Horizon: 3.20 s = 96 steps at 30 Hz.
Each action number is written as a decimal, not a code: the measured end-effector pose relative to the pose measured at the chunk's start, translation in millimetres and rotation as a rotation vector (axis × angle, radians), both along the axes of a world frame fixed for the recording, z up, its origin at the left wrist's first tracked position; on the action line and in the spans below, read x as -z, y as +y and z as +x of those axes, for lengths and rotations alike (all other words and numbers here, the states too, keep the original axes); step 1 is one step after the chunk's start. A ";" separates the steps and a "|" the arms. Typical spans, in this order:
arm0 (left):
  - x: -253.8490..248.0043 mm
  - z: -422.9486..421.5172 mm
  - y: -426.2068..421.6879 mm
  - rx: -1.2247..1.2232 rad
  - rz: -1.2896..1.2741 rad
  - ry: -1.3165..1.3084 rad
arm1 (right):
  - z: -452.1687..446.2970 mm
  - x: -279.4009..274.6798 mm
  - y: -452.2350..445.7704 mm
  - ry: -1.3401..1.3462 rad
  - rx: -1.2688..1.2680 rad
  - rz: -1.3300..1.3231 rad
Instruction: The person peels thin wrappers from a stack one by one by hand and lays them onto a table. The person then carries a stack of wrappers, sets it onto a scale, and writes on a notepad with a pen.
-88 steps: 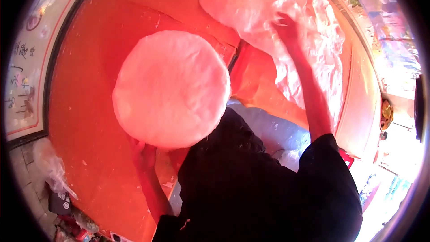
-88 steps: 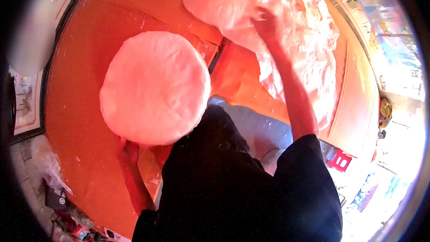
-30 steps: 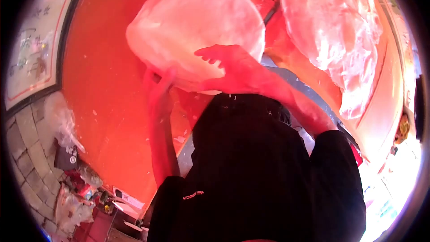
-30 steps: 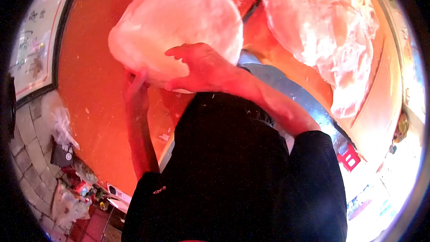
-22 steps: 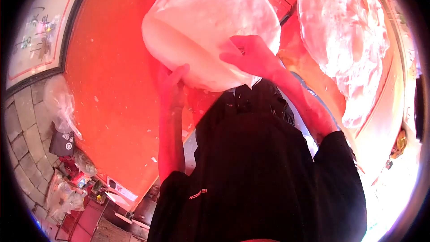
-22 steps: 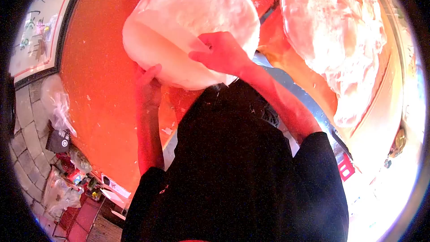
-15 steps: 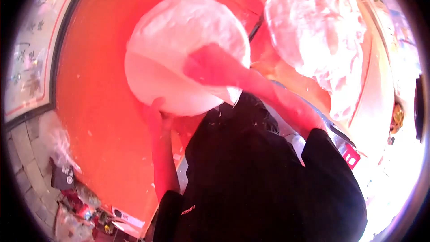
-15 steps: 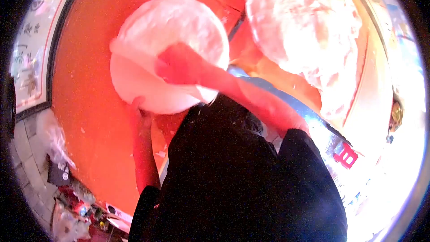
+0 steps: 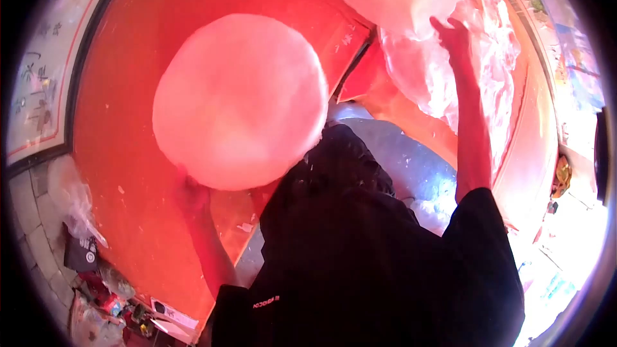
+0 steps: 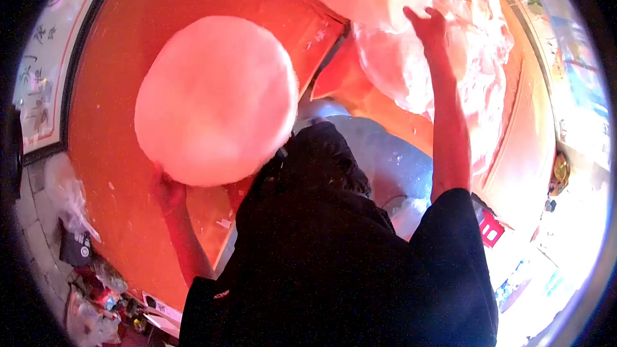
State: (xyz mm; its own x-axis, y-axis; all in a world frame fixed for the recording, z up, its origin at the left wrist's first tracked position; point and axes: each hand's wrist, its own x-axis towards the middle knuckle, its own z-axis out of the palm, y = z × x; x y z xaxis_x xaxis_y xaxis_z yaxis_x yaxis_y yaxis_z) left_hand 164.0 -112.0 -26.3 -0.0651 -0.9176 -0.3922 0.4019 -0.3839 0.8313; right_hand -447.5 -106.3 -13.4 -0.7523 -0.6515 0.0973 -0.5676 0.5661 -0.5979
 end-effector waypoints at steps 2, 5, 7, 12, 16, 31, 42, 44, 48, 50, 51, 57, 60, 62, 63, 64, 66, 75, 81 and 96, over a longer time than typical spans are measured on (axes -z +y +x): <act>-3.9 -3.7 6.7 0.016 -0.006 -0.003 | 36.2 17.6 4.5 0.270 -0.043 0.052; -16.1 -15.5 6.7 0.075 -0.039 -0.018 | 186.2 -15.3 -2.8 -0.521 -0.388 -0.082; -23.7 -25.4 3.7 0.127 -0.080 -0.017 | 261.5 -18.7 -10.6 -0.725 -0.824 0.071; -24.2 -32.9 -3.6 0.166 -0.126 -0.001 | 362.2 -36.9 -5.5 -0.703 -1.188 -0.030; -31.4 -43.6 0.7 0.112 -0.125 0.059 | 350.3 -23.8 -15.9 -0.899 -1.039 0.076; -42.9 -52.6 -3.8 0.012 -0.059 0.047 | 393.1 -28.0 -19.4 -0.675 -1.011 0.053; -47.1 -54.8 -11.8 0.024 -0.125 -0.159 | 387.1 -36.0 -30.3 -0.670 -0.986 0.154; -32.8 -50.7 -9.2 0.037 -0.076 -0.150 | 387.6 -28.6 -32.9 -0.677 -1.038 0.106; -32.9 -53.6 -8.9 0.061 -0.089 -0.304 | 380.9 -36.8 -52.5 -0.934 -0.916 0.140; -33.7 -55.8 -10.9 0.086 -0.116 -0.381 | 386.9 -44.3 -55.8 -0.679 -1.039 0.119; -35.7 -58.1 -12.2 0.095 -0.126 -0.406 | 387.1 -48.8 -58.3 -0.677 -1.037 0.118; -40.7 -52.9 -13.2 0.143 -0.071 -0.407 | 366.3 -43.2 -73.3 -0.898 -1.064 0.228; -45.4 -55.7 -12.6 0.137 -0.088 -0.439 | 358.0 -33.8 -74.1 -0.841 -1.005 0.156; -33.5 -53.3 -9.4 0.025 -0.057 -0.238 | 361.8 -25.1 -71.3 -0.820 -0.941 0.121; -31.6 -54.2 -9.7 0.034 -0.062 -0.232 | 369.8 -23.5 -68.8 -0.643 -0.978 0.121; -31.8 -53.4 -8.0 -0.002 -0.069 -0.188 | 377.8 -25.3 -65.9 -0.465 -1.001 0.125; -28.4 -45.5 -0.2 -0.046 -0.033 -0.100 | 387.6 -24.5 -58.2 -0.538 -1.189 -0.016; 4.8 -15.3 1.3 -0.047 0.044 -0.033 | 255.6 -45.9 -113.4 -0.929 -0.866 -0.344; 6.9 -14.3 0.4 0.000 0.042 -0.013 | 93.7 -118.1 -158.0 -0.786 -0.740 -0.511; -29.4 -35.6 -9.9 0.200 -0.143 0.036 | 345.3 -51.0 -45.4 -0.838 -1.156 -0.014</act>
